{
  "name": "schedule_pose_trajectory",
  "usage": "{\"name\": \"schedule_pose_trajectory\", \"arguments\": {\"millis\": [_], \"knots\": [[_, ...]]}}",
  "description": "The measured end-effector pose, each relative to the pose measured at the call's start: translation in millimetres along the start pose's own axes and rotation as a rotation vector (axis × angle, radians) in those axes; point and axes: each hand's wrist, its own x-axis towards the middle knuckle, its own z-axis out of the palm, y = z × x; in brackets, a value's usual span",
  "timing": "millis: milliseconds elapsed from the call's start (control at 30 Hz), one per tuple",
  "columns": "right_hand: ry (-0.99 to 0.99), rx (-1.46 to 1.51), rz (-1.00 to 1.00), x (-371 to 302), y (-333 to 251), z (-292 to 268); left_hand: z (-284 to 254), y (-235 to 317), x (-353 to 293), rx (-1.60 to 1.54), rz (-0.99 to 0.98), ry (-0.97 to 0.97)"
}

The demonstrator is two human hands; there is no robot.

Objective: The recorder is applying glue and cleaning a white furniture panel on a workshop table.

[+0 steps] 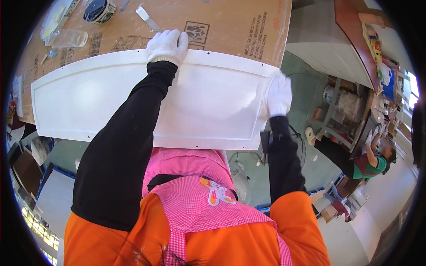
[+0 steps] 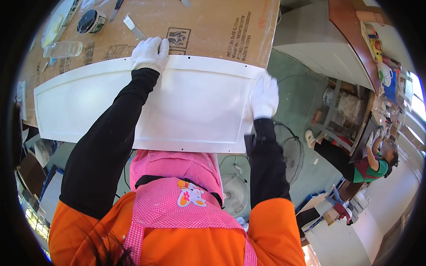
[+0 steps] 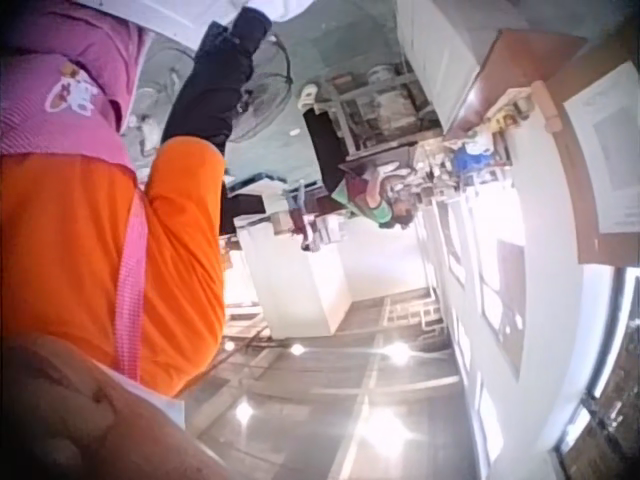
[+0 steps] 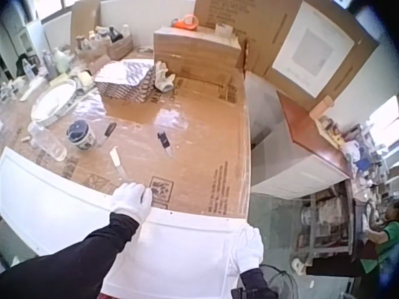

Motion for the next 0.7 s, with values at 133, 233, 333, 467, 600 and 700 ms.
{"name": "schedule_pose_trajectory", "arguments": {"millis": [133, 233, 333, 467, 600, 700], "knots": [[-0.117, 0.396, 0.207, -83, 33, -2, 0, -5, -1, 0.003, -0.001, 0.027], [-0.189, 0.298, 0.187, -79, 34, -9, 0, -8, -4, 0.001, 0.019, 0.05], [-0.148, 0.295, 0.098, -23, 34, -8, 4, 2, -1, -0.021, 0.025, 0.057], [-0.159, 0.184, 0.091, 36, 3, -8, 4, -3, 0, -0.014, 0.035, 0.066], [-0.112, 0.202, 0.086, 1, 19, -2, 3, -2, -1, -0.02, 0.027, 0.077], [-0.18, 0.349, 0.117, -63, 32, -3, -1, -9, -3, 0.006, 0.005, 0.034]]}}
